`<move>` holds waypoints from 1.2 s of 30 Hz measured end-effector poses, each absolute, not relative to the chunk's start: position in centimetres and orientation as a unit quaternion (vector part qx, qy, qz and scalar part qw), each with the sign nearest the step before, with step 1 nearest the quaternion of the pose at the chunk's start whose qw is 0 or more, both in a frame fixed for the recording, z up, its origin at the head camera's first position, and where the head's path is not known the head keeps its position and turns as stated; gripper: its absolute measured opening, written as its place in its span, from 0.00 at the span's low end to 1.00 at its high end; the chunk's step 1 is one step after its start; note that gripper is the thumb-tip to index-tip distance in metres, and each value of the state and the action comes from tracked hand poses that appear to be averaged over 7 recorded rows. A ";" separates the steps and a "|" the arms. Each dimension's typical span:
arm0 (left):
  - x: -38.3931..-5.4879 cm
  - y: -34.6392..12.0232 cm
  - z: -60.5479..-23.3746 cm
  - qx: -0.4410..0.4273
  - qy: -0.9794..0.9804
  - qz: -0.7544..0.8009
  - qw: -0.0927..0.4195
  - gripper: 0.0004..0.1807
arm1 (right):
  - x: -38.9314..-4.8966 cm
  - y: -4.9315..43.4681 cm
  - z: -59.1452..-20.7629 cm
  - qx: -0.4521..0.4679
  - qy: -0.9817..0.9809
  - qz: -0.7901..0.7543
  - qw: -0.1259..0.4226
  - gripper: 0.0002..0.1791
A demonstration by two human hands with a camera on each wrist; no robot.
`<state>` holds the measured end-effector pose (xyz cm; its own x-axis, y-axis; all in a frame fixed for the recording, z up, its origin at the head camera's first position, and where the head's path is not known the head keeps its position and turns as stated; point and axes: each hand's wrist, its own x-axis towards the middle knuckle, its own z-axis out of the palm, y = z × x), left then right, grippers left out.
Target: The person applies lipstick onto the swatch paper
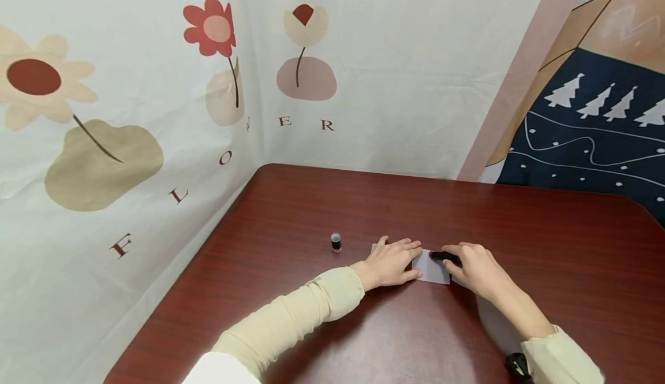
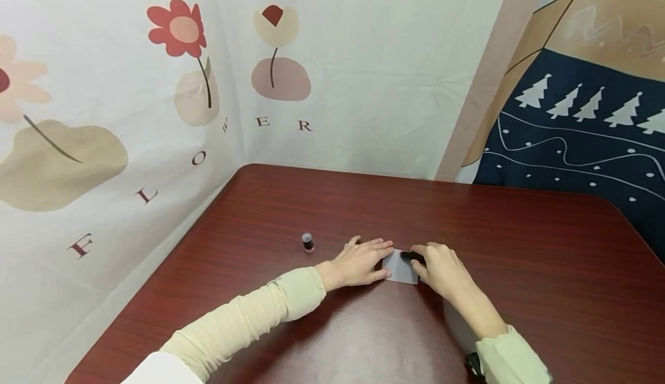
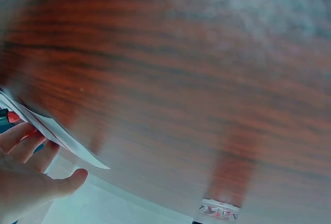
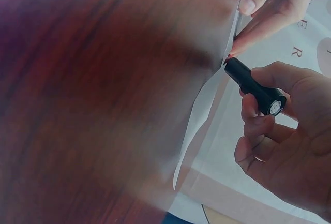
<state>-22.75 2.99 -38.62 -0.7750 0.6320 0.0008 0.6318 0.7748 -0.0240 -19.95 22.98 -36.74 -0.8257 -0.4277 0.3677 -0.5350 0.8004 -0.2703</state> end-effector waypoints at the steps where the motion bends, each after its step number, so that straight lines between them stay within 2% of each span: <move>1: -22.7 3.0 -38.6 -0.335 -0.942 0.011 0.005 0.30 | -19.9 23.0 -36.8 0.258 -0.937 0.185 0.146 0.13; 14: -22.6 3.1 -38.6 -0.336 -0.942 0.004 0.003 0.29 | -19.4 23.3 -36.9 0.264 -0.933 0.187 0.158 0.13; 36: -22.6 2.8 -38.6 -0.336 -0.942 0.007 0.013 0.29 | -19.2 23.8 -37.2 0.235 -0.942 0.203 0.131 0.16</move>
<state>-22.63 2.83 -38.59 -0.7735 0.6335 0.0195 0.6332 0.7737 -0.0218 -19.19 23.79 -37.19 -0.8550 -0.3903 0.3415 -0.4962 0.8071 -0.3198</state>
